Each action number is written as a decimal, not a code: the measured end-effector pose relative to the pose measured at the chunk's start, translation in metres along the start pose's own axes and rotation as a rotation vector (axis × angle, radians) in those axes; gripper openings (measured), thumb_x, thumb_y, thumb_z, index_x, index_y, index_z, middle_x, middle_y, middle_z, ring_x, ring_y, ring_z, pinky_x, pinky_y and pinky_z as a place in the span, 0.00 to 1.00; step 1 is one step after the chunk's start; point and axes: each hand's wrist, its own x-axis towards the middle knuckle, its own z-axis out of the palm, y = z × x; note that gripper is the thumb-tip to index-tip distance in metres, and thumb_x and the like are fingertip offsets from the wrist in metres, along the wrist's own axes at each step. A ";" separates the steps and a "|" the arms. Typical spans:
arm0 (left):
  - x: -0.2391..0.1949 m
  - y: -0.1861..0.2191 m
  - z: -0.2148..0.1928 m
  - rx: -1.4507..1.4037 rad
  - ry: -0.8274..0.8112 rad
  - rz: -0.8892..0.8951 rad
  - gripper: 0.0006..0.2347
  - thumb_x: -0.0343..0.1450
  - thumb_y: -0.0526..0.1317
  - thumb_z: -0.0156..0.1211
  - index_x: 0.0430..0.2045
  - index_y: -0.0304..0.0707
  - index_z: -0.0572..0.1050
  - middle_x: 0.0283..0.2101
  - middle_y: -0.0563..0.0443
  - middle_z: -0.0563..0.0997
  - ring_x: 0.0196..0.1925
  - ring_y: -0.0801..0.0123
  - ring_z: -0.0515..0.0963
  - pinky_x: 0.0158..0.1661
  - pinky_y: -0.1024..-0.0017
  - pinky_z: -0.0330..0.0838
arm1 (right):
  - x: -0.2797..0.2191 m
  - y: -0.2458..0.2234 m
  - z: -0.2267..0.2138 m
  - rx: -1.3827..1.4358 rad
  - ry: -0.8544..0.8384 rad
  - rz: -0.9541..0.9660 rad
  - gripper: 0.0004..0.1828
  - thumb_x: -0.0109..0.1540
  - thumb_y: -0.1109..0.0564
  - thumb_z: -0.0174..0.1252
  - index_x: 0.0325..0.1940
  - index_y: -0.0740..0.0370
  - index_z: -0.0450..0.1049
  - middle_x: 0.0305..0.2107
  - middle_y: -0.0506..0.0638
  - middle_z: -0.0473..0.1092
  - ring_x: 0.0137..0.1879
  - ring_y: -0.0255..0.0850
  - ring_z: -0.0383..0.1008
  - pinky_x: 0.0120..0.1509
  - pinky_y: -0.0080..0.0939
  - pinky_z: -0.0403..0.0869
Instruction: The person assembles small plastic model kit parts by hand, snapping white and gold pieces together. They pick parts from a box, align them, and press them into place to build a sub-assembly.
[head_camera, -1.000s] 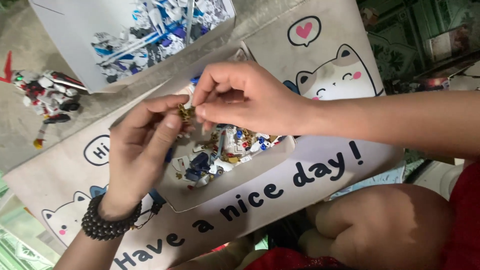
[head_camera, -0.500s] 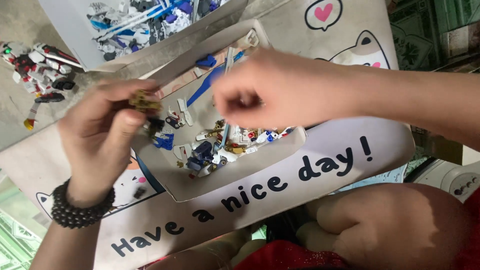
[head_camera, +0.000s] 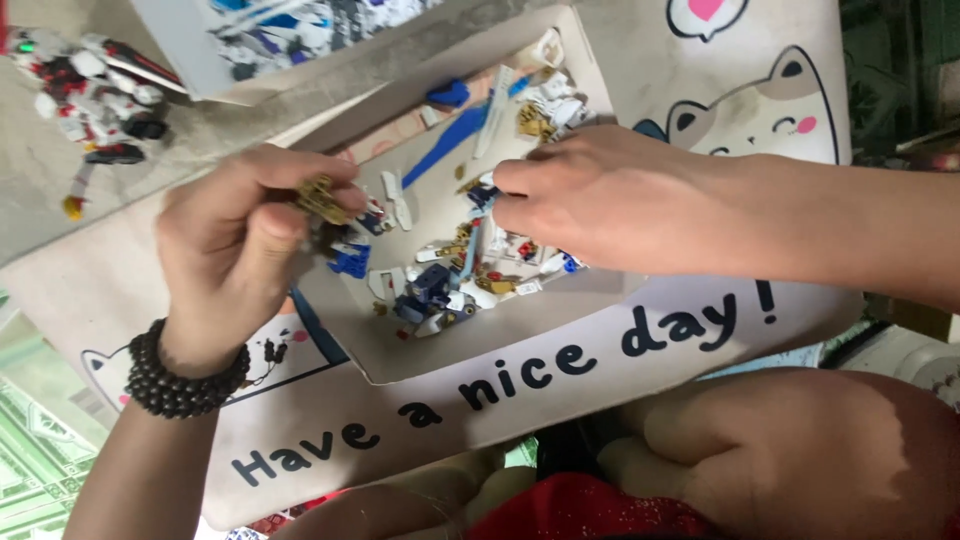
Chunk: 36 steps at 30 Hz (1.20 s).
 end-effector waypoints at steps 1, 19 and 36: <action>0.001 0.000 0.000 0.008 0.006 0.002 0.20 0.71 0.45 0.42 0.40 0.17 0.69 0.39 0.37 0.77 0.36 0.64 0.79 0.38 0.76 0.71 | 0.001 -0.001 -0.001 -0.006 0.005 -0.006 0.06 0.50 0.63 0.53 0.30 0.61 0.65 0.28 0.51 0.63 0.30 0.48 0.71 0.39 0.47 0.73; 0.004 0.003 0.005 0.210 -0.005 0.128 0.18 0.68 0.44 0.46 0.35 0.20 0.73 0.34 0.40 0.77 0.27 0.67 0.71 0.32 0.75 0.65 | -0.005 0.003 -0.003 -0.110 -0.072 0.013 0.10 0.48 0.64 0.54 0.32 0.60 0.63 0.28 0.49 0.60 0.26 0.40 0.68 0.35 0.40 0.73; 0.010 0.008 0.012 0.642 -0.145 0.313 0.10 0.70 0.29 0.60 0.44 0.24 0.76 0.38 0.42 0.78 0.32 0.60 0.76 0.30 0.70 0.67 | -0.008 -0.012 -0.024 0.431 0.433 -0.044 0.06 0.56 0.70 0.57 0.36 0.68 0.69 0.29 0.50 0.71 0.19 0.37 0.63 0.23 0.37 0.61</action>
